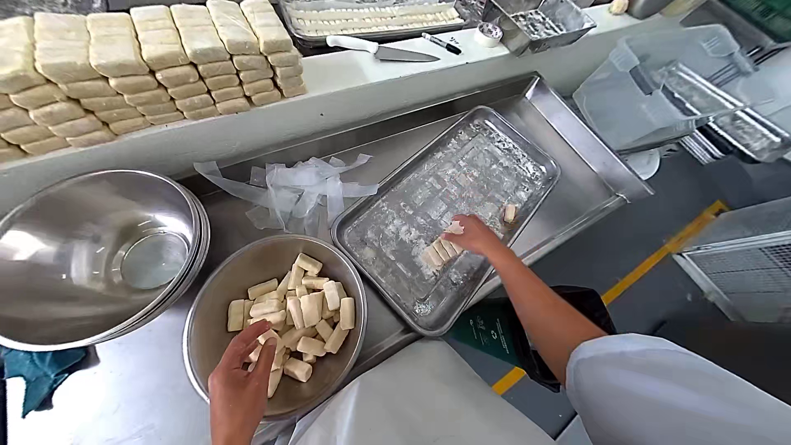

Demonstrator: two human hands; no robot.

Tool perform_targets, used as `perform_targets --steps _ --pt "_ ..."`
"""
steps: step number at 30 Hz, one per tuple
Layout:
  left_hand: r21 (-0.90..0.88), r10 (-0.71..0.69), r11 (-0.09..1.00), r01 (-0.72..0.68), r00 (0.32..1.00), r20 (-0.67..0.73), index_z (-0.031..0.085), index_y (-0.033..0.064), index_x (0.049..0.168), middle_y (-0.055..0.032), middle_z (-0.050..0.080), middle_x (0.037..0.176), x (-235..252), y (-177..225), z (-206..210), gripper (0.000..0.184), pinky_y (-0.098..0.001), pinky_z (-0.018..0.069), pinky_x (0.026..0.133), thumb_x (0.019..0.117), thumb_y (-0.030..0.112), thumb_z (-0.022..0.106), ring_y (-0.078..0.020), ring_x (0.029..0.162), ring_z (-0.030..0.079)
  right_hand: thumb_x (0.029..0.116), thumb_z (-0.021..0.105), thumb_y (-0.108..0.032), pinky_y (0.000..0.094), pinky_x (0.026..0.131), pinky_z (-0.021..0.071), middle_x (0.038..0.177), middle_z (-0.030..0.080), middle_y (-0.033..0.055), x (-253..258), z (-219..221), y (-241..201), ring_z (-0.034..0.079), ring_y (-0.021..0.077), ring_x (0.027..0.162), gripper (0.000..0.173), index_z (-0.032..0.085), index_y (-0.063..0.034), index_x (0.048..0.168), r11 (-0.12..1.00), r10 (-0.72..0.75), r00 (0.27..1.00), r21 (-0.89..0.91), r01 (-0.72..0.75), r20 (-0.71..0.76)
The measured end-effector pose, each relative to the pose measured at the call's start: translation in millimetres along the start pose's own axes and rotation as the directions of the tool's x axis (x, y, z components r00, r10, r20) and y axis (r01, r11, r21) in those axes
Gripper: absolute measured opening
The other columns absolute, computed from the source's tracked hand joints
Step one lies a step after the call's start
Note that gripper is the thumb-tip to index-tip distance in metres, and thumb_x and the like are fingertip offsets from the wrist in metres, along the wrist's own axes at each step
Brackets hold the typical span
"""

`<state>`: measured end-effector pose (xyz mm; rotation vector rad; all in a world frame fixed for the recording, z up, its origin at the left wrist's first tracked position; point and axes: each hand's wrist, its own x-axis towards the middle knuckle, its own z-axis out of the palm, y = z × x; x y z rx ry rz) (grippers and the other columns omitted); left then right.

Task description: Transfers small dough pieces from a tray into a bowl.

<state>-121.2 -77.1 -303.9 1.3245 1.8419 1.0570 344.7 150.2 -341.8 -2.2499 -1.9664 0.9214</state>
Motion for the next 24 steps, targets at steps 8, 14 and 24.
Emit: perform_targets --steps 8,14,24 --pt "-0.004 0.038 0.999 -0.038 0.993 0.111 0.061 -0.0119 0.126 -0.0257 0.065 0.126 2.6 14.1 6.1 0.039 -0.0353 0.0534 0.100 0.0963 0.013 0.060 -0.0218 0.119 0.064 0.0946 0.069 -0.050 0.0669 0.098 0.0483 0.136 0.058 0.0278 -15.1 15.9 6.7 0.057 0.0463 0.125 0.066 0.059 -0.0023 0.139 0.994 0.061 0.963 0.107 -0.033 -0.263" --pt "0.021 0.004 1.000 -0.007 0.990 0.143 0.057 -0.0152 0.127 -0.0278 0.063 0.126 -3.5 13.6 4.4 0.040 -0.0318 0.0537 0.099 0.0971 0.010 0.060 -0.0194 0.118 0.064 0.0935 0.071 -0.025 0.0718 0.104 0.0408 0.142 0.045 0.0426 51.3 -51.6 103.3 0.047 0.0588 0.130 0.066 0.048 0.0092 0.145 0.950 0.313 0.899 0.107 -0.295 -0.305" --pt "0.067 0.000 0.998 -0.002 1.000 0.028 0.067 -0.0002 0.123 -0.0118 0.071 0.120 -2.7 23.4 12.5 0.039 -0.0351 0.0568 0.096 0.0953 0.026 0.059 -0.0170 0.112 0.068 0.0947 0.062 -0.006 0.0672 0.096 0.0471 0.122 0.063 0.0326 57.5 -23.5 27.4 0.062 0.0482 0.114 0.036 0.062 0.0067 0.128 0.946 0.095 0.948 0.325 0.009 -0.303"
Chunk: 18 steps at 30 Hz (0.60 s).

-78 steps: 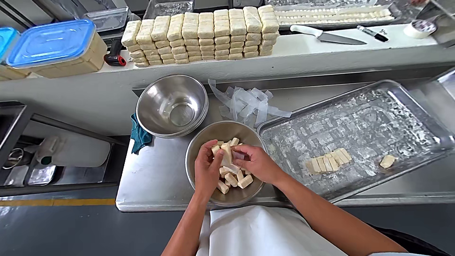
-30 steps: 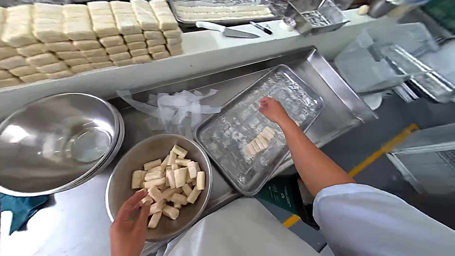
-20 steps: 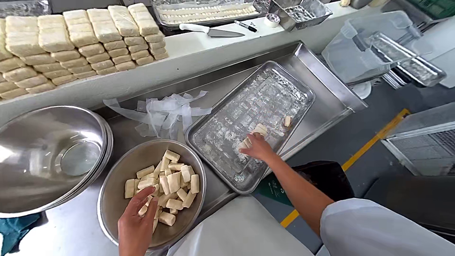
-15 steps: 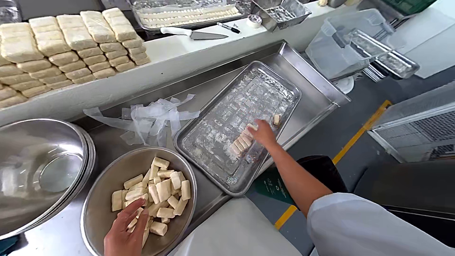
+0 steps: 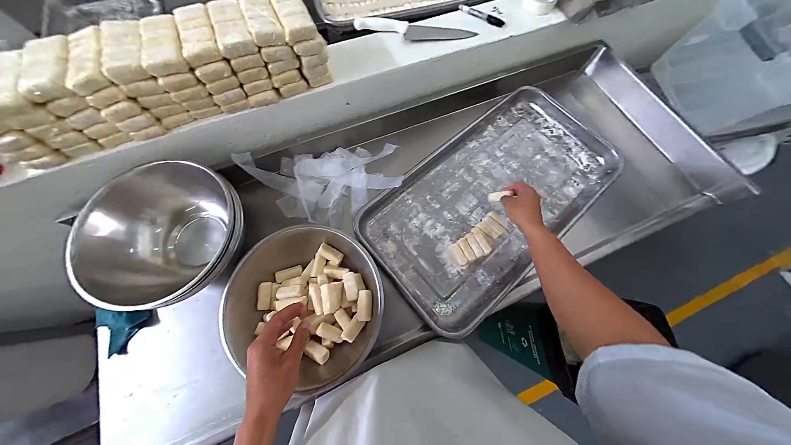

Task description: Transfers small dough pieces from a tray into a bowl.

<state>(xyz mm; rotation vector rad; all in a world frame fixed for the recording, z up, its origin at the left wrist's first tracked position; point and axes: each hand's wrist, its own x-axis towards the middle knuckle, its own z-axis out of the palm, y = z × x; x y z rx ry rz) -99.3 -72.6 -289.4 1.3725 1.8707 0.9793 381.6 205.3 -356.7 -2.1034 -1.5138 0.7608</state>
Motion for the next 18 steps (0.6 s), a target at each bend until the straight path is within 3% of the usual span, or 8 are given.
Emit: perform_targets --steps 2,4,6,8,10,12,15,18 --pt "-0.025 -0.023 0.999 0.023 1.000 -0.017 0.066 0.0008 0.123 -0.0099 0.071 0.120 1.6 -1.0 0.2 0.037 -0.0348 0.0573 0.096 0.0949 0.024 0.059 -0.0164 0.113 0.068 0.0965 0.059 -0.006 0.0556 0.092 0.0554 0.121 0.066 0.0251 -30.8 23.8 -52.4 0.068 0.0361 0.104 0.034 0.062 0.0043 0.128 0.971 -0.158 0.983 0.197 0.137 0.095" --pt "-0.040 -0.043 0.998 0.043 0.999 -0.019 0.065 0.0003 0.125 -0.0099 0.071 0.121 2.3 -2.0 1.3 0.038 -0.0356 0.0576 0.096 0.0951 0.023 0.060 -0.0168 0.114 0.068 0.0946 0.058 0.001 0.0456 0.086 0.0587 0.119 0.067 0.0212 -75.7 49.1 -104.9 0.070 0.0266 0.095 0.031 0.063 0.0059 0.125 0.871 -0.332 0.922 0.440 0.219 0.199" --pt "-0.032 -0.039 0.999 0.038 0.999 -0.021 0.065 0.0005 0.125 -0.0097 0.071 0.121 4.7 -1.9 4.6 0.039 -0.0358 0.0573 0.096 0.0950 0.025 0.060 -0.0167 0.113 0.068 0.0929 0.055 0.005 0.0407 0.084 0.0602 0.121 0.067 0.0182 -115.6 64.3 -150.7 0.070 0.0216 0.094 0.036 0.061 0.0058 0.128 0.745 -0.491 0.811 0.636 0.200 0.320" --pt "-0.021 -0.028 0.999 0.028 1.000 -0.011 0.065 0.0009 0.126 -0.0102 0.071 0.122 5.7 0.0 5.2 0.041 -0.0370 0.0569 0.096 0.0955 0.028 0.060 -0.0171 0.114 0.068 0.0955 0.057 0.001 0.0409 0.091 0.0590 0.135 0.062 0.0175 -133.2 65.9 -176.4 0.069 0.0230 0.108 0.048 0.052 0.0019 0.143 0.718 -0.602 0.663 0.664 0.207 0.444" --pt "-0.021 0.000 1.000 0.000 1.000 -0.014 0.065 -0.0001 0.126 -0.0117 0.070 0.122 6.3 0.9 3.5 0.042 -0.0375 0.0571 0.096 0.0962 0.029 0.059 -0.0177 0.114 0.068 0.0995 0.062 -0.007 0.0420 0.101 0.0547 0.149 0.053 0.0148 -123.0 54.6 -174.7 0.062 0.0250 0.125 0.055 0.046 -0.0063 0.152 0.814 -0.575 0.636 0.435 0.384 0.515" --pt "-0.043 0.010 0.999 -0.011 1.000 -0.029 0.064 -0.0034 0.126 -0.0145 0.069 0.123 4.3 -2.8 0.4 0.042 -0.0356 0.0573 0.096 0.0963 0.027 0.059 -0.0179 0.114 0.068 0.0990 0.066 -0.016 0.0540 0.104 0.0500 0.146 0.054 0.0186 -98.5 42.6 -144.1 0.059 0.0341 0.126 0.055 0.050 -0.0091 0.151 0.850 -0.479 0.715 0.067 0.522 0.509" --pt "-0.085 -0.025 0.996 0.020 0.998 -0.051 0.062 -0.0062 0.126 -0.0174 0.069 0.123 -4.4 -13.5 -2.5 0.042 -0.0333 0.0574 0.095 0.0956 0.023 0.059 -0.0182 0.114 0.068 0.0907 0.077 -0.043 0.0671 0.103 0.0455 0.146 0.053 0.0240 -75.8 28.1 -79.7 0.053 0.0446 0.132 0.072 0.052 -0.0084 0.149 0.847 -0.219 0.838 -0.330 0.418 0.500" --pt "-0.102 -0.070 0.993 0.064 0.996 -0.053 0.064 -0.0053 0.124 -0.0161 0.069 0.122 -13.0 -23.0 -2.4 0.040 -0.0327 0.0578 0.093 0.0944 0.022 0.059 -0.0175 0.112 0.068 0.0801 0.081 -0.058 0.0744 0.098 0.0422 0.151 0.044 0.0303 -97.5 40.3 -45.3 0.044 0.0536 0.136 0.095 0.048 -0.0057 0.152 0.821 -0.034 0.896 -0.499 0.278 0.443"
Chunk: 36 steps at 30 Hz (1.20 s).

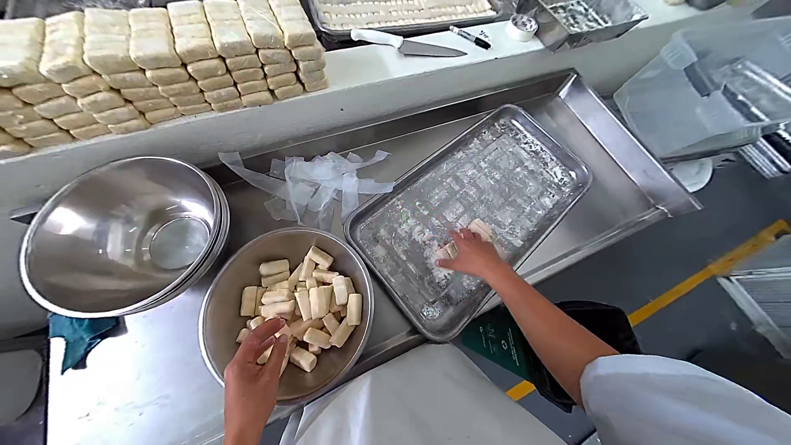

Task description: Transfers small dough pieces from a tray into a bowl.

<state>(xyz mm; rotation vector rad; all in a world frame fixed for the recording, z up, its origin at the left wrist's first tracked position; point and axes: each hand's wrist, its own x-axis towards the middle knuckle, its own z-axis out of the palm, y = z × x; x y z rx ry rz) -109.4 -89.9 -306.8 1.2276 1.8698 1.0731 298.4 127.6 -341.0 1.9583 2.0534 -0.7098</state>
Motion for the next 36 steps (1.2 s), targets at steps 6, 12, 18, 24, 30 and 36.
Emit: perform_targets --steps 6,12,18,24,30,36 --pt "0.013 0.007 1.000 -0.007 1.000 0.023 0.065 -0.0018 0.123 -0.0124 0.071 0.121 4.9 3.1 0.1 0.042 -0.0329 0.0576 0.095 0.0935 0.027 0.060 -0.0164 0.113 0.068 0.0789 0.086 -0.036 0.0656 0.092 0.0490 0.136 0.057 0.0222 -27.0 35.5 -26.9 0.054 0.0455 0.125 0.061 0.065 -0.0085 0.130 0.975 0.029 0.989 0.220 0.004 -0.147" --pt "-0.330 -0.018 0.942 0.056 0.993 0.119 0.061 -0.0034 0.127 -0.0122 0.072 0.118 14.3 36.2 2.8 0.035 -0.0390 0.0596 0.093 0.0969 0.013 0.057 -0.0218 0.108 0.070 0.0810 0.081 -0.019 0.0546 0.093 0.0537 0.130 0.061 0.0175 -67.3 -19.7 -97.5 0.060 0.0332 0.117 0.050 0.064 -0.0063 0.126 0.756 -0.132 0.962 0.603 0.254 -0.239" --pt "-0.391 0.010 0.915 0.100 0.963 0.270 0.062 0.0014 0.130 -0.0102 0.071 0.121 19.6 61.3 22.7 0.032 -0.0373 0.0576 0.097 0.0994 0.010 0.059 -0.0202 0.113 0.068 0.0908 0.071 -0.014 0.0515 0.095 0.0540 0.125 0.065 0.0155 -54.2 -23.0 -153.9 0.063 0.0291 0.117 0.030 0.067 -0.0044 0.119 0.781 -0.308 0.918 0.484 0.395 -0.252" --pt "-0.360 -0.051 0.926 0.114 0.982 0.181 0.061 -0.0027 0.129 -0.0124 0.071 0.118 7.3 36.5 5.1 0.034 -0.0364 0.0581 0.096 0.0986 0.012 0.058 -0.0211 0.111 0.069 0.0933 0.069 -0.013 0.0554 0.102 0.0498 0.133 0.062 0.0192 -17.2 11.7 -127.1 0.060 0.0343 0.124 0.040 0.063 -0.0033 0.131 0.850 -0.296 0.943 0.408 0.332 -0.151" --pt "-0.354 -0.109 0.922 0.158 0.982 0.153 0.059 -0.0065 0.127 -0.0142 0.072 0.116 -4.0 22.4 3.3 0.034 -0.0352 0.0584 0.094 0.0969 0.009 0.055 -0.0219 0.109 0.070 0.0721 0.090 -0.015 0.0631 0.121 0.0257 0.163 0.031 0.0229 24.0 46.8 -150.8 0.029 0.0427 0.151 0.102 0.037 -0.0105 0.159 0.769 -0.630 0.776 0.117 0.629 -0.033" --pt "-0.335 -0.077 0.934 0.125 0.985 0.152 0.061 -0.0047 0.127 -0.0132 0.072 0.117 -1.2 32.4 7.2 0.034 -0.0338 0.0580 0.095 0.0979 0.012 0.056 -0.0208 0.110 0.069 0.0881 0.074 -0.006 0.0544 0.106 0.0490 0.132 0.062 0.0218 48.3 62.0 -161.6 0.061 0.0358 0.123 0.048 0.059 0.0018 0.133 0.709 -0.562 0.780 0.325 0.626 -0.277"
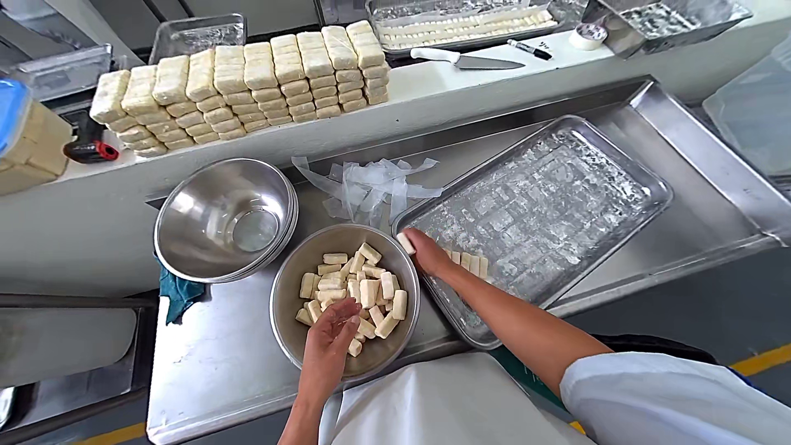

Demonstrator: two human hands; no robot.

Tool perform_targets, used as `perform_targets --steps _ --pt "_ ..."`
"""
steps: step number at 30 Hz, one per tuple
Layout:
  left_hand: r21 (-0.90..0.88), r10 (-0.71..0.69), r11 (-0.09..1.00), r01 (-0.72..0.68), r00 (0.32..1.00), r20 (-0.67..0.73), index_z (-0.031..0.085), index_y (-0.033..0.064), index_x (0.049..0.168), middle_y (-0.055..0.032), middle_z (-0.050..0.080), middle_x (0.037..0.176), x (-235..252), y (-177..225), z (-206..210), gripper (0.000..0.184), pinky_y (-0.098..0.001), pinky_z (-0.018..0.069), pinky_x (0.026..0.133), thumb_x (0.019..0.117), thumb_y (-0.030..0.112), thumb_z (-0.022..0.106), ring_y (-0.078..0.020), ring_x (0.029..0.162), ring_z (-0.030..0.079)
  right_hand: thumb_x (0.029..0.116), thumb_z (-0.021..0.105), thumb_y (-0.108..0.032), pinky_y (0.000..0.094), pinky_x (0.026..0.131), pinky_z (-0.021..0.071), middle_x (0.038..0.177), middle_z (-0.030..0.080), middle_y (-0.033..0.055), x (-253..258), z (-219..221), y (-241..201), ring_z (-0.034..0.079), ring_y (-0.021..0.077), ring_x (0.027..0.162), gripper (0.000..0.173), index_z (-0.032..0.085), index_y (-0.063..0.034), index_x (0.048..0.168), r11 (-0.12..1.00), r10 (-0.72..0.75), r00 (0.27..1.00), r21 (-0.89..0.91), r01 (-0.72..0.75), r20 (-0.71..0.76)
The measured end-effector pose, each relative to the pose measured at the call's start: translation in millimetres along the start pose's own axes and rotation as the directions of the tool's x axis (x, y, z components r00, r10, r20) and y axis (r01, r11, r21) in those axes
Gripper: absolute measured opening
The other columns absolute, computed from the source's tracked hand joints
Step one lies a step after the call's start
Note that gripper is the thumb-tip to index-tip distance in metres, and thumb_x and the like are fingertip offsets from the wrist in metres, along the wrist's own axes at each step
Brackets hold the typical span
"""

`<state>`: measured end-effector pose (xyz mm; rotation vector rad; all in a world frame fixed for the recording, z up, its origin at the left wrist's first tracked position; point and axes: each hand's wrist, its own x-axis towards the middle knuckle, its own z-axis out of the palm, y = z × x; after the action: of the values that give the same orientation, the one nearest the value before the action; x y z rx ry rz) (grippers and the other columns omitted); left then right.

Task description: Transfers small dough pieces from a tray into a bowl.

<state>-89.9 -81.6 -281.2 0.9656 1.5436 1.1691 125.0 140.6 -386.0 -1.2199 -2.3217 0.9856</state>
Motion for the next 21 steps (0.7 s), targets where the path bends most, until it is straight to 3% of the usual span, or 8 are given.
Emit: perform_targets --steps 2,5,7,10,13,18,21 --pt "-0.009 0.002 1.000 -0.002 1.000 -0.025 0.061 -0.0052 0.127 -0.0134 0.072 0.117 -2.1 -0.8 -2.5 0.033 -0.0336 0.0582 0.095 0.0981 0.011 0.056 -0.0207 0.110 0.070 0.0868 0.076 -0.012 0.0538 0.092 0.0561 0.116 0.068 0.0220 -1.7 -10.2 0.0 0.068 0.0331 0.105 0.051 0.058 0.0015 0.133 0.942 0.226 0.961 0.288 -0.174 -0.161" --pt "-0.027 -0.016 1.000 0.015 0.998 -0.068 0.060 -0.0063 0.126 -0.0136 0.072 0.117 -6.1 -2.9 -7.2 0.033 -0.0341 0.0584 0.095 0.0976 0.009 0.055 -0.0206 0.109 0.070 0.0858 0.075 -0.011 0.0460 0.082 0.0615 0.111 0.068 0.0200 -9.2 -31.7 10.1 0.070 0.0262 0.095 0.056 0.052 0.0034 0.135 0.737 0.452 0.836 0.658 -0.154 -0.312" --pt "-0.027 -0.025 0.999 0.023 0.996 -0.082 0.060 -0.0061 0.126 -0.0134 0.072 0.116 -7.2 -4.7 -9.8 0.033 -0.0341 0.0586 0.094 0.0979 0.010 0.055 -0.0206 0.109 0.070 0.0879 0.072 -0.008 0.0441 0.080 0.0611 0.110 0.068 0.0185 -18.1 -54.5 5.2 0.070 0.0248 0.094 0.052 0.052 0.0032 0.135 0.655 0.528 0.784 0.744 -0.132 -0.326" --pt "-0.023 -0.025 0.999 0.023 0.997 -0.078 0.061 -0.0051 0.125 -0.0130 0.072 0.116 -5.6 -4.3 -10.2 0.032 -0.0336 0.0584 0.094 0.0975 0.009 0.055 -0.0202 0.109 0.070 0.0900 0.067 -0.001 0.0387 0.077 0.0610 0.106 0.069 0.0142 -31.0 -89.3 -17.2 0.070 0.0202 0.090 0.046 0.053 0.0011 0.134 0.632 0.552 0.755 0.768 -0.103 -0.354" --pt "-0.022 -0.007 1.000 0.005 0.998 -0.065 0.062 -0.0044 0.126 -0.0130 0.072 0.116 -1.4 1.4 -8.4 0.032 -0.0342 0.0584 0.095 0.0974 0.011 0.056 -0.0205 0.110 0.070 0.0877 0.066 0.005 0.0366 0.080 0.0621 0.111 0.068 0.0130 -40.3 -118.1 -46.6 0.071 0.0187 0.093 0.046 0.054 0.0006 0.132 0.705 0.467 0.771 0.709 -0.028 -0.433" --pt "-0.033 0.023 0.999 -0.024 0.999 -0.043 0.063 -0.0020 0.125 -0.0109 0.072 0.115 3.6 10.9 -6.8 0.031 -0.0335 0.0584 0.095 0.0983 0.012 0.057 -0.0192 0.109 0.070 0.0816 0.071 0.000 0.0280 0.080 0.0618 0.117 0.067 0.0087 -54.2 -148.0 -114.0 0.070 0.0105 0.093 0.051 0.058 -0.0012 0.131 0.911 0.086 0.867 0.390 0.130 -0.491" --pt "-0.045 0.044 0.998 -0.046 0.998 -0.037 0.064 -0.0004 0.126 -0.0105 0.073 0.115 2.9 13.7 -9.7 0.031 -0.0340 0.0581 0.095 0.0986 0.013 0.058 -0.0195 0.109 0.070 0.0835 0.074 -0.004 0.0283 0.079 0.0633 0.122 0.064 0.0116 -58.8 -157.2 -157.0 0.070 0.0121 0.093 0.049 0.060 -0.0002 0.130 0.937 -0.134 0.862 0.222 0.271 -0.488"
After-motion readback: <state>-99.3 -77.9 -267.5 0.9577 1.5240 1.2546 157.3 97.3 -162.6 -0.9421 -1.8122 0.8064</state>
